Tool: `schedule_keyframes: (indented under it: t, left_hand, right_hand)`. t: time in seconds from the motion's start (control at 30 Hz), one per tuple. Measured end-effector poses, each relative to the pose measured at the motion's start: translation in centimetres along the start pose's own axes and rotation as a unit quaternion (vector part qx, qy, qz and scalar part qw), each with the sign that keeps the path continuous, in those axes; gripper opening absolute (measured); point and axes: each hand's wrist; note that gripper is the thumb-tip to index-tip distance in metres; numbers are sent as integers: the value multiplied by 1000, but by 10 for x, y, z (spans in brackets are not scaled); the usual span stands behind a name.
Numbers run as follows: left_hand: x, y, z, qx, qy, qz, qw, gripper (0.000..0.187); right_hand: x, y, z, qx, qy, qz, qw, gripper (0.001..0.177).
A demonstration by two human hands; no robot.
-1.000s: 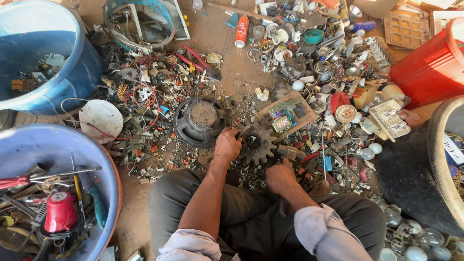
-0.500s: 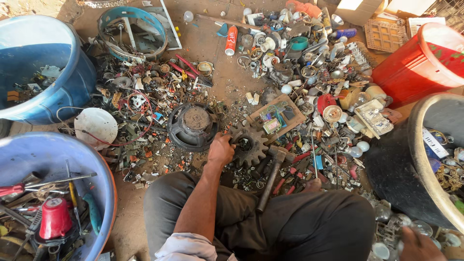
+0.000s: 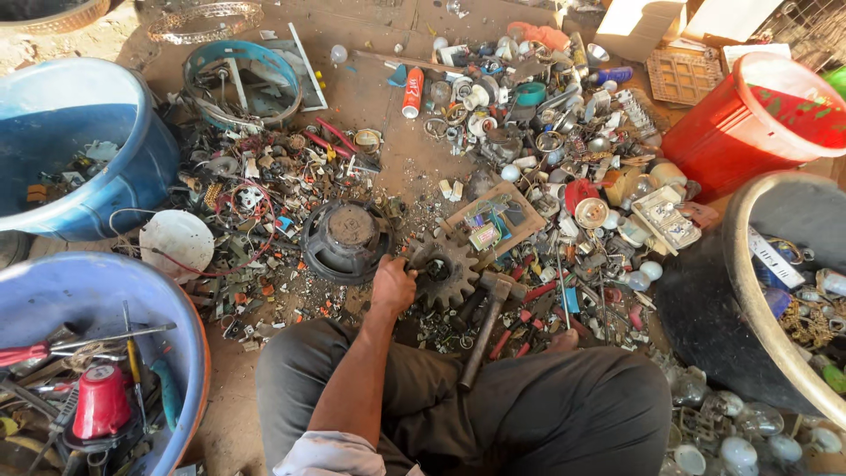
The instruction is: The person sits on the floor and uses a hammer to repeatedly strike a small metal component held in their left hand. The task involves breaking down the component into smaller pieces amidst a cluttered environment of electronic waste.
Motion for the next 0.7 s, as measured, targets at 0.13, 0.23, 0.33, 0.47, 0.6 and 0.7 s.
schedule_keyframes:
  t: [0.13,0.23,0.33,0.47,0.6,0.7]
  left_hand:
    - [4,18,21,47,-43,-16,998,25]
    - [8,25,25,69,-40,-18,997,23]
    - [9,23,23,50,-88,-3,995,23]
    - [7,19,17,61,-78,-5,995,27]
    - [4,14,14,13,-114,-6,993,29]
    - [5,14,7,1,-143,-5,990,32]
  right_hand:
    - [-19,8,45,48,-336,-109,934,32]
    - [-31,56,117,-53,-267,146,951,43]
    - [-50,161,191,-2,-364,285,887,61]
    - [-67,263,193,139,-235,310,911,74]
    - [-37,294,173,286,57,313,904,41]
    - [-20,266,171,315,162,418,837,44]
Point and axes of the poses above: each hand's wrist, its own x-axis towards the middle knuckle, its own y-axis out of the palm, z = x × y, and after that the axes turned 12 degrees about -y, right-handed
